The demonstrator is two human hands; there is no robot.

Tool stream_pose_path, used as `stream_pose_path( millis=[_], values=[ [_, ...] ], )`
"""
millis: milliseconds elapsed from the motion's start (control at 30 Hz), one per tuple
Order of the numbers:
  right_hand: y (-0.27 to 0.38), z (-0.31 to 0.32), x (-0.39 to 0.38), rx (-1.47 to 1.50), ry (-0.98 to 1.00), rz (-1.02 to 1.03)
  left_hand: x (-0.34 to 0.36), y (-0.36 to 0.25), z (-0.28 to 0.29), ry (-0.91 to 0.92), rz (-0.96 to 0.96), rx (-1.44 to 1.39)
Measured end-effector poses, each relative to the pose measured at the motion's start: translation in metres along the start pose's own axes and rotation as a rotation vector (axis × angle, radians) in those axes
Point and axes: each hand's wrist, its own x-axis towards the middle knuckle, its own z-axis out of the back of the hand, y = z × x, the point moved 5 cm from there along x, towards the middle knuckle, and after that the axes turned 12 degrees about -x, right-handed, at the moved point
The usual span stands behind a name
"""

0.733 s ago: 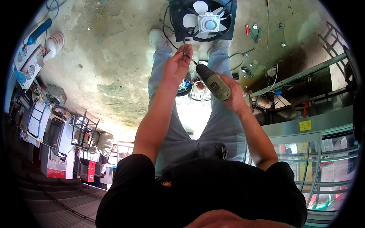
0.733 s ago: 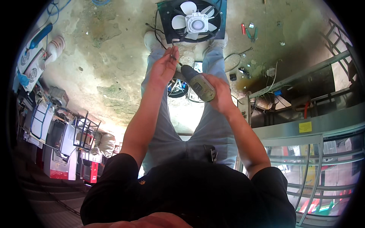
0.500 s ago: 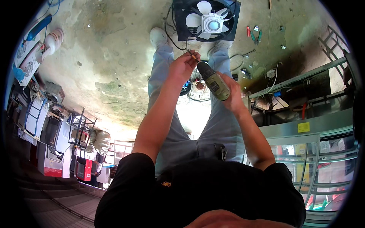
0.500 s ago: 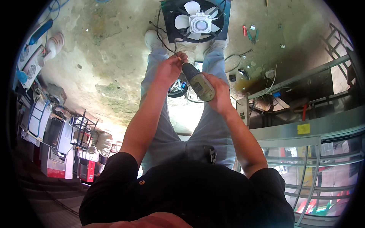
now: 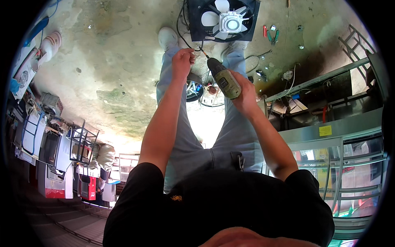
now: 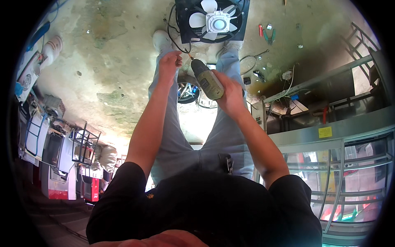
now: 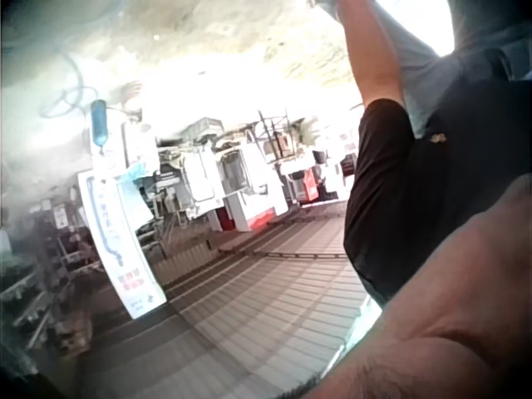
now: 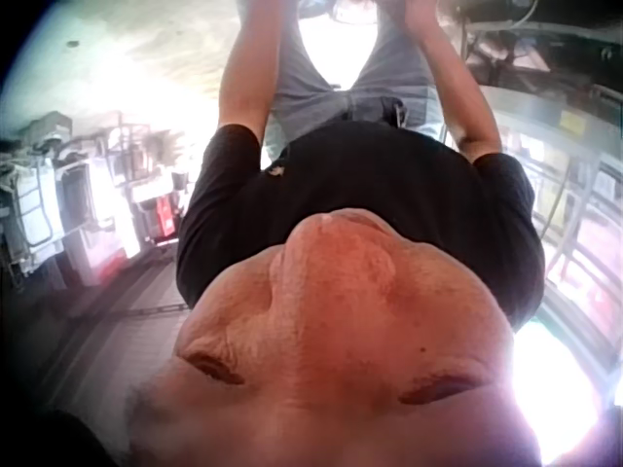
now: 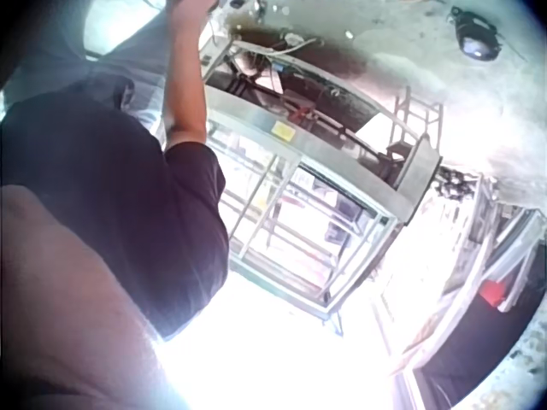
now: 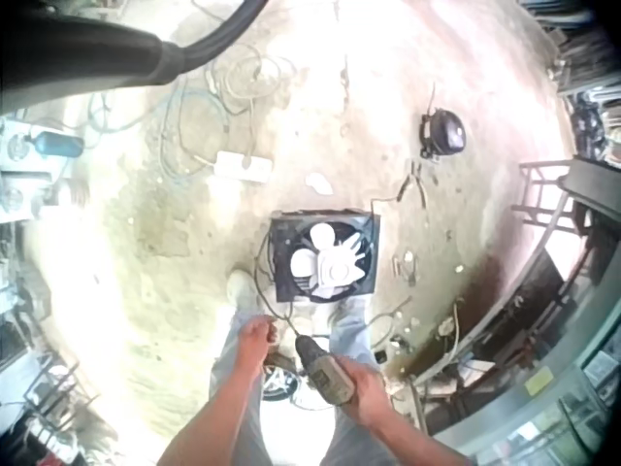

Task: The person sorts through a container of small metal parts, then uses a power drill to remove screws from a small white fan unit. The person manipulates the fan blades and housing while working on the floor.

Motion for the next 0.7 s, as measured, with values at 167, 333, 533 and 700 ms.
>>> stream_pose_path(
  millis=[167, 333, 533, 700],
  values=[
    [0.021, -0.017, 0.021, -0.135, -0.100, -0.002, 0.008, -0.017, -0.008, 0.031, 0.023, 0.069],
    [0.028, -0.036, 0.042, -0.206, -0.196, -0.056, 0.028, -0.018, -0.019, 0.075, 0.050, 0.136],
    [0.034, -0.045, 0.064, -0.269, -0.183, -0.189, 0.055, -0.010, -0.032, 0.087, -0.016, 0.225],
    [0.037, -0.050, 0.073, -0.251, -0.141, -0.257, 0.070, -0.006, -0.029, 0.101, -0.006, 0.246]
  ],
)
